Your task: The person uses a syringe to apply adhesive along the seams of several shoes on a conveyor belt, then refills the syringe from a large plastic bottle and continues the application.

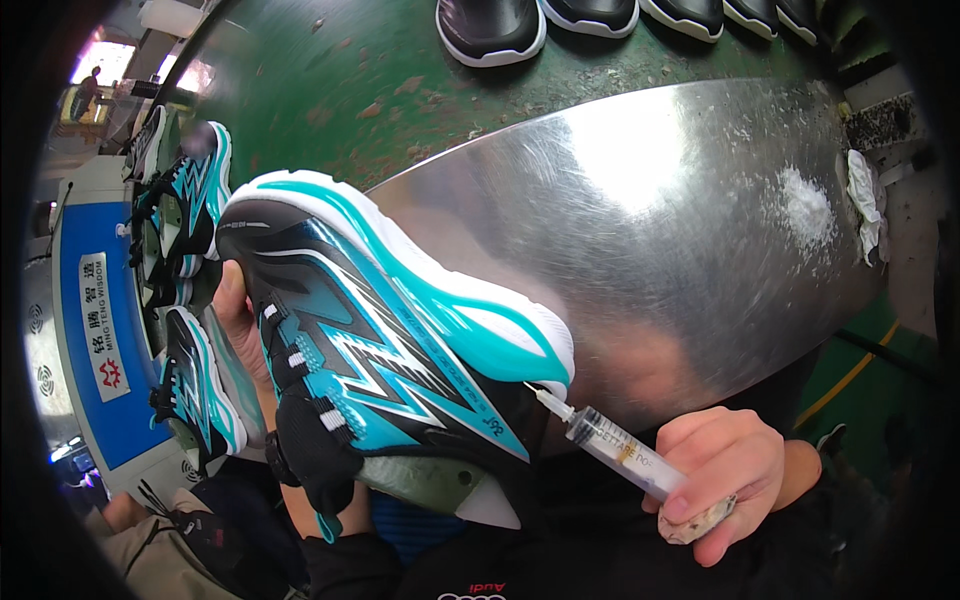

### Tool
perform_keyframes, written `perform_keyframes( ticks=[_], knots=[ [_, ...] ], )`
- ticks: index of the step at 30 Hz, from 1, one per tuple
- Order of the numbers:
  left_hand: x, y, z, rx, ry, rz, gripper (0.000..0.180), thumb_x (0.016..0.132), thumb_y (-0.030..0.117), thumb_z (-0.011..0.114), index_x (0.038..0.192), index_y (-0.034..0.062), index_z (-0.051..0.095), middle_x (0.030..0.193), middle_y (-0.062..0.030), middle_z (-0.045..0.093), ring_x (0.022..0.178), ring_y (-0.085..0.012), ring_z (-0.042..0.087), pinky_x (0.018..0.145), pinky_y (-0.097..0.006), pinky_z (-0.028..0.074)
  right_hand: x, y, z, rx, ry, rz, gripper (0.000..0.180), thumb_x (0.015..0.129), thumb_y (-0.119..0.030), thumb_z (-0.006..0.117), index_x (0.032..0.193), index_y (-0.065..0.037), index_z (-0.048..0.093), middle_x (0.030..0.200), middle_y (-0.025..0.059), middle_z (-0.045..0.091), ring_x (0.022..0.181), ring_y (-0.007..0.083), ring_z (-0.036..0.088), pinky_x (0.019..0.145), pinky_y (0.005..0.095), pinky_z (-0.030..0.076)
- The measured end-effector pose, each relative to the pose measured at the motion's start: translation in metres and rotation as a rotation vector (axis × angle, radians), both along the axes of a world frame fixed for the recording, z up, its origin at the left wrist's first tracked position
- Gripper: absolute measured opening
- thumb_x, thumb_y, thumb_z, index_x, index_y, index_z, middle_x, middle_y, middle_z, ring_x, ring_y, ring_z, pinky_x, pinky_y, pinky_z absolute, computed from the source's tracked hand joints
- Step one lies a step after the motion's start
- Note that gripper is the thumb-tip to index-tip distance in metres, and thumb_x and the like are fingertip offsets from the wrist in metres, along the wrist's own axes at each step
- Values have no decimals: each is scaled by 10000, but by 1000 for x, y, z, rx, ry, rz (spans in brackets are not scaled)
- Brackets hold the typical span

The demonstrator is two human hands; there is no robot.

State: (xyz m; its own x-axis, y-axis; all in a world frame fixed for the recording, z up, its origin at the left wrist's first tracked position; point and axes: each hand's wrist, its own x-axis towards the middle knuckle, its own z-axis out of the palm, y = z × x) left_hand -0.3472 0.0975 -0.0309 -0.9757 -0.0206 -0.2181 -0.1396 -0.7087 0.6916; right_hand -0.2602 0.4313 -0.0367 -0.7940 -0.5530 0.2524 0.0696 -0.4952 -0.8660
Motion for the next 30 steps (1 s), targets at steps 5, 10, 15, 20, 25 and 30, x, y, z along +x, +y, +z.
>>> perform_keyframes(
  ticks=[5, 10, 15, 20, 25, 30],
  knots=[
    [5, 16, 9, -138, -107, 66, 533, 810, 412, 512, 1156, 6, 503, 1087, -206, 574, 986, -317, 585, 849, -466, 489, 1, 0, -8, -14, -3, -50, 361, 728, -288, 737, 912, 6, 636, 734, 94, 647, 551, 168, 554, 445, 249, 383],
    [36, 12, 23, -185, -248, 38, 472, 796, 299, 528, 1166, 9, 495, 1111, -179, 567, 1022, -309, 563, 900, -451, 454, -3, 1, -13, 4, -10, -40, 363, 689, -231, 769, 917, 18, 635, 737, 101, 647, 535, 173, 523, 454, 275, 358],
    [61, -5, 24, -273, -333, 8, 460, 780, 231, 525, 1180, 9, 476, 1117, -170, 559, 1020, -300, 561, 886, -438, 456, -7, -7, -12, 33, -26, -50, 382, 661, -204, 786, 935, 12, 630, 747, 70, 646, 552, 184, 516, 484, 282, 349],
    [99, -26, 24, -319, -422, -19, 461, 764, 163, 522, 1194, 8, 457, 1123, -161, 550, 1019, -290, 559, 873, -425, 458, -11, -21, -6, 122, 64, -92, 314, 686, -146, 755, 950, -43, 618, 797, 11, 644, 595, 166, 542, 511, 268, 405],
    [169, -30, 24, -405, -428, -84, 475, 748, 95, 519, 1208, 8, 438, 1129, -152, 542, 1017, -280, 557, 859, -412, 461, -8, -27, -1, 115, 91, -110, 289, 711, -144, 733, 943, -29, 604, 793, 48, 626, 624, 204, 550, 536, 294, 421],
    [217, 7, 14, -285, -569, -82, 499, 733, 27, 516, 1222, 7, 419, 1135, -143, 534, 1016, -271, 555, 846, -399, 463, 5, -28, 8, 144, 57, -166, 276, 774, -177, 672, 973, -17, 570, 834, 106, 591, 735, 273, 569, 624, 335, 452]
  ],
)
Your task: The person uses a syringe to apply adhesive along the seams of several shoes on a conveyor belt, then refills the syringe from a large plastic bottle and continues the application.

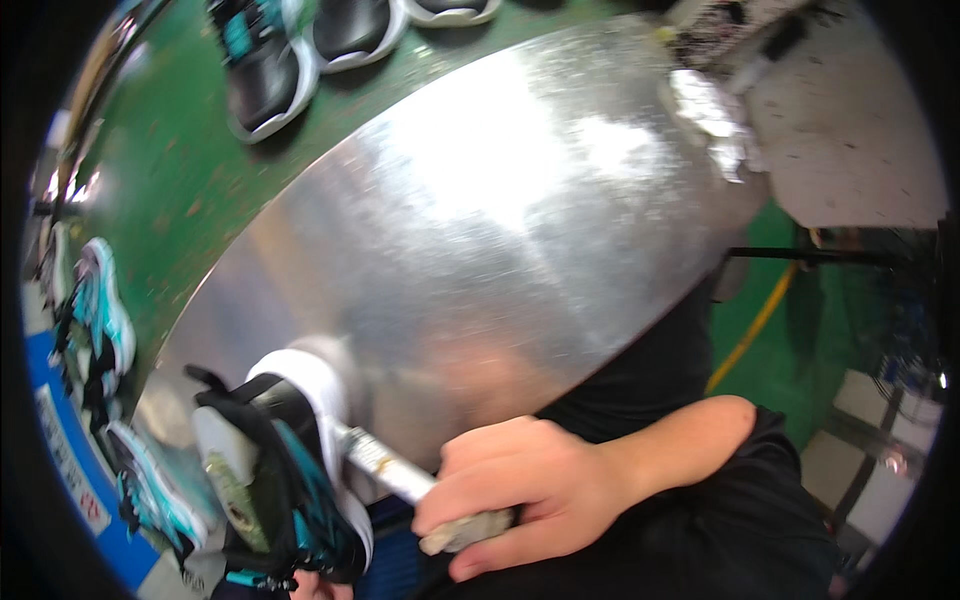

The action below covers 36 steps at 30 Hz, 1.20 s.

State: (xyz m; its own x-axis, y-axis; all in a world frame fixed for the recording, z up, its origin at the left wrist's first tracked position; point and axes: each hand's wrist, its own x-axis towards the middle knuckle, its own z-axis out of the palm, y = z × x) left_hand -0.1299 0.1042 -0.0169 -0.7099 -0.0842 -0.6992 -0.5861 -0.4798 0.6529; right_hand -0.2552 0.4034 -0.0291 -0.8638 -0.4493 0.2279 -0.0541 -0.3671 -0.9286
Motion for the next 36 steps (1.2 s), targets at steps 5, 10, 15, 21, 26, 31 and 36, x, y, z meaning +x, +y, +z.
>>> perform_keyframes(
  ticks=[5, 10, 15, 21, 26, 31, 36],
  knots=[
    [8, 31, -6, 135, -2, -46, 533, 717, -41, 513, 1235, 7, 400, 1142, -134, 526, 1014, -261, 553, 832, -386, 465, 2, 1, 19, 44, 43, -45, 286, 743, -148, 711, 973, -11, 609, 826, 77, 629, 662, 241, 555, 558, 312, 425],
    [0, 48, -13, 438, 32, -183, 575, 701, -109, 510, 1249, 6, 381, 1148, -125, 518, 1012, -251, 551, 819, -373, 467, 1, 7, 37, 108, -8, 154, 319, 693, -107, 755, 941, 45, 623, 753, 104, 640, 545, 195, 520, 473, 290, 372],
    [-17, 68, -22, 918, -28, -185, 534, 775, -64, 534, 1277, 47, 387, 1246, -109, 479, 1186, -245, 433, 1000, -403, 325, 10, 23, 59, 185, -109, 287, 315, 692, -115, 760, 912, 63, 623, 721, 115, 632, 496, 166, 475, 432, 271, 329],
    [-39, 92, -26, 1077, 19, -251, 412, 861, -7, 463, 1269, 28, 415, 1267, -129, 470, 1195, -258, 431, 1013, -385, 327, 30, 50, 90, 270, -93, 279, 324, 680, -160, 775, 898, 31, 630, 679, 89, 612, 458, 145, 445, 395, 259, 290],
    [-65, 118, -30, 1129, 97, -406, 584, 837, 42, 502, 1365, 55, 253, 1329, -107, 399, 1263, -292, 338, 1058, -470, 244, 48, 54, 126, 370, 2, 174, 199, 779, -168, 665, 860, 10, 628, 657, 79, 582, 492, 195, 510, 449, 288, 373],
    [-88, 142, -35, 1165, 224, -308, 696, 788, -26, 578, 1367, 181, 253, 1274, -131, 432, 1166, -359, 438, 896, -413, 472, 57, 60, 145, 500, 141, 74, 374, 691, -274, 752, 876, 12, 599, 676, 33, 626, 523, 152, 546, 468, 280, 333],
    [-103, 154, -33, 1188, 228, -254, 749, 752, -35, 634, 1362, 190, 262, 1248, -189, 436, 1156, -365, 447, 892, -395, 491, 59, 66, 139, 568, 243, 46, 430, 683, -288, 760, 915, 26, 579, 688, 36, 608, 555, 159, 546, 501, 281, 355]
  ],
)
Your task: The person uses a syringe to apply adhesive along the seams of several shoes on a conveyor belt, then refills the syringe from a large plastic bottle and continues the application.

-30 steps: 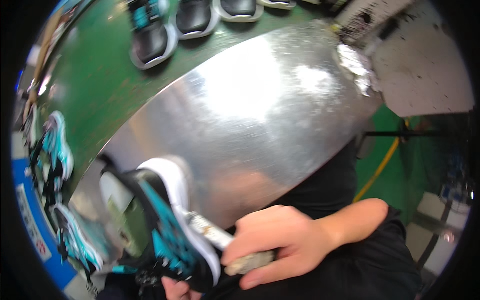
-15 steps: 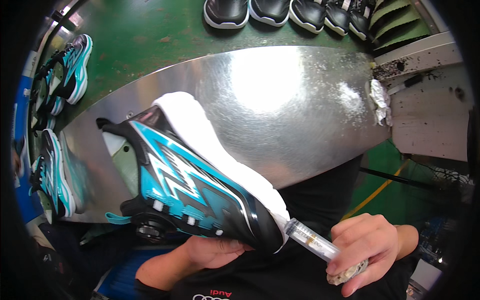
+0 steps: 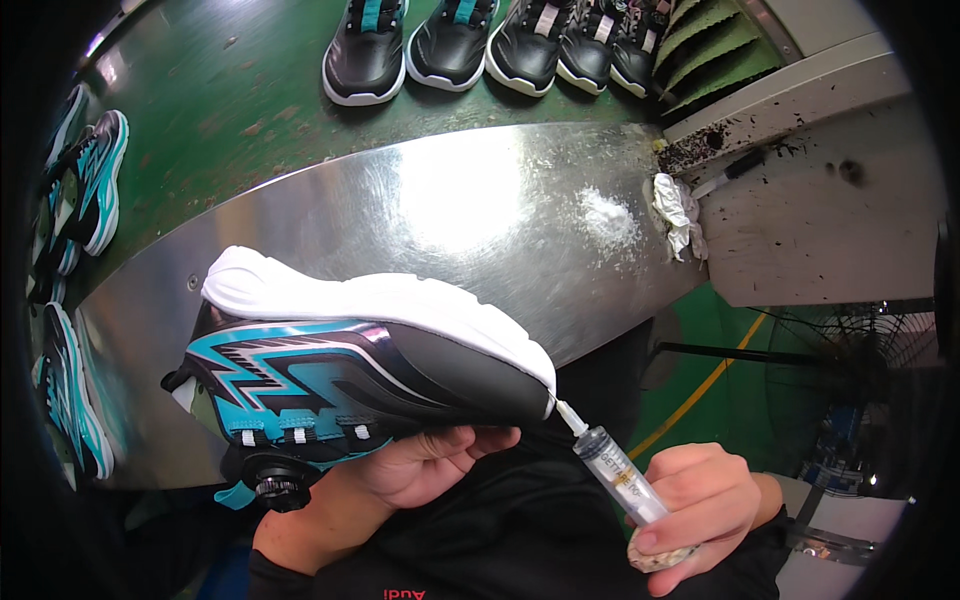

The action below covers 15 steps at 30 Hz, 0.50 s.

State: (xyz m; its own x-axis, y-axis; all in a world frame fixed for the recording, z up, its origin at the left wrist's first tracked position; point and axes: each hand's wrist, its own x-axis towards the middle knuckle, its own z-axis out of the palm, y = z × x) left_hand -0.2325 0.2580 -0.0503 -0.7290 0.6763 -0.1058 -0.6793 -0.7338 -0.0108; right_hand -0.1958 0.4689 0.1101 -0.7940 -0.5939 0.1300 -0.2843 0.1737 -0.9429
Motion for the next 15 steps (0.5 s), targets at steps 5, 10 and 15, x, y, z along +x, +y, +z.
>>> perform_keyframes(
  ticks=[5, 10, 15],
  knots=[
    [-4, 9, 6, -116, -53, 53, 700, 772, -4, 627, 1355, 174, 283, 1257, -171, 444, 1141, -323, 470, 898, -351, 485, -10, -1, -23, 106, 241, 42, 444, 641, -286, 796, 923, -5, 599, 679, 38, 583, 518, 131, 476, 454, 250, 307],
    [-11, 12, 1, 52, 36, 94, 484, 815, 28, 590, 1268, 68, 426, 1175, -159, 536, 1155, -269, 477, 893, -273, 478, -12, -5, -50, 175, 400, -16, 329, 612, -284, 809, 824, -94, 644, 552, -30, 506, 394, 74, 355, 354, 204, 202],
    [-16, 14, 0, -14, 6, 11, 446, 839, 112, 581, 1251, 26, 435, 1235, -192, 489, 1190, -287, 446, 871, -240, 485, -8, -8, -62, 353, 556, -45, 296, 630, -279, 796, 817, -117, 632, 532, -56, 487, 397, 57, 313, 355, 198, 178]
  ],
)
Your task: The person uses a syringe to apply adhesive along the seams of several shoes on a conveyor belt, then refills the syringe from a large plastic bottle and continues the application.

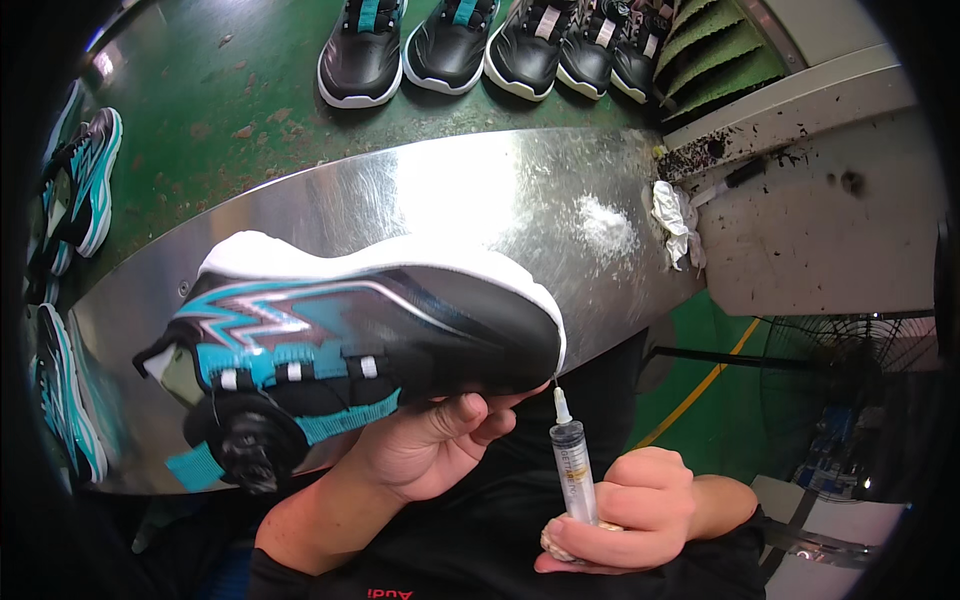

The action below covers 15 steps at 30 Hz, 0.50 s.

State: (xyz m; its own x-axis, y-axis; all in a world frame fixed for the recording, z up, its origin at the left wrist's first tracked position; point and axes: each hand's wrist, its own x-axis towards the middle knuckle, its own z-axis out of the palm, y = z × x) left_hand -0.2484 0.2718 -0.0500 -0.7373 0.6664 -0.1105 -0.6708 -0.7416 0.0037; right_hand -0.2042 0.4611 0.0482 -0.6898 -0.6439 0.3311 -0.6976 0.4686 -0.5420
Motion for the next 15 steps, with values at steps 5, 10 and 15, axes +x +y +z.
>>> perform_keyframes(
  ticks=[5, 10, 15],
  knots=[
    [-8, -1, 13, 11, 66, 21, 464, 840, 187, 589, 1251, 32, 437, 1218, -203, 502, 1182, -264, 461, 872, -249, 474, -5, -5, -14, 40, 198, 6, 257, 646, -266, 777, 805, -132, 625, 503, -68, 436, 388, 59, 281, 363, 201, 160],
    [-5, -1, 15, -84, 90, 66, 483, 843, 240, 591, 1263, 59, 433, 1208, -182, 521, 1188, -274, 457, 869, -286, 461, -10, -4, -10, 13, 259, 61, 252, 658, -267, 771, 816, -149, 615, 525, -76, 443, 401, 54, 281, 381, 191, 173],
    [20, -29, 21, -159, 41, 38, 596, 792, 232, 639, 1304, 80, 374, 1161, -157, 546, 1140, -368, 478, 825, -378, 484, -19, 7, -6, -136, 371, -8, 277, 671, -261, 751, 866, -127, 607, 655, -25, 549, 495, 116, 391, 432, 219, 293]
  ],
)
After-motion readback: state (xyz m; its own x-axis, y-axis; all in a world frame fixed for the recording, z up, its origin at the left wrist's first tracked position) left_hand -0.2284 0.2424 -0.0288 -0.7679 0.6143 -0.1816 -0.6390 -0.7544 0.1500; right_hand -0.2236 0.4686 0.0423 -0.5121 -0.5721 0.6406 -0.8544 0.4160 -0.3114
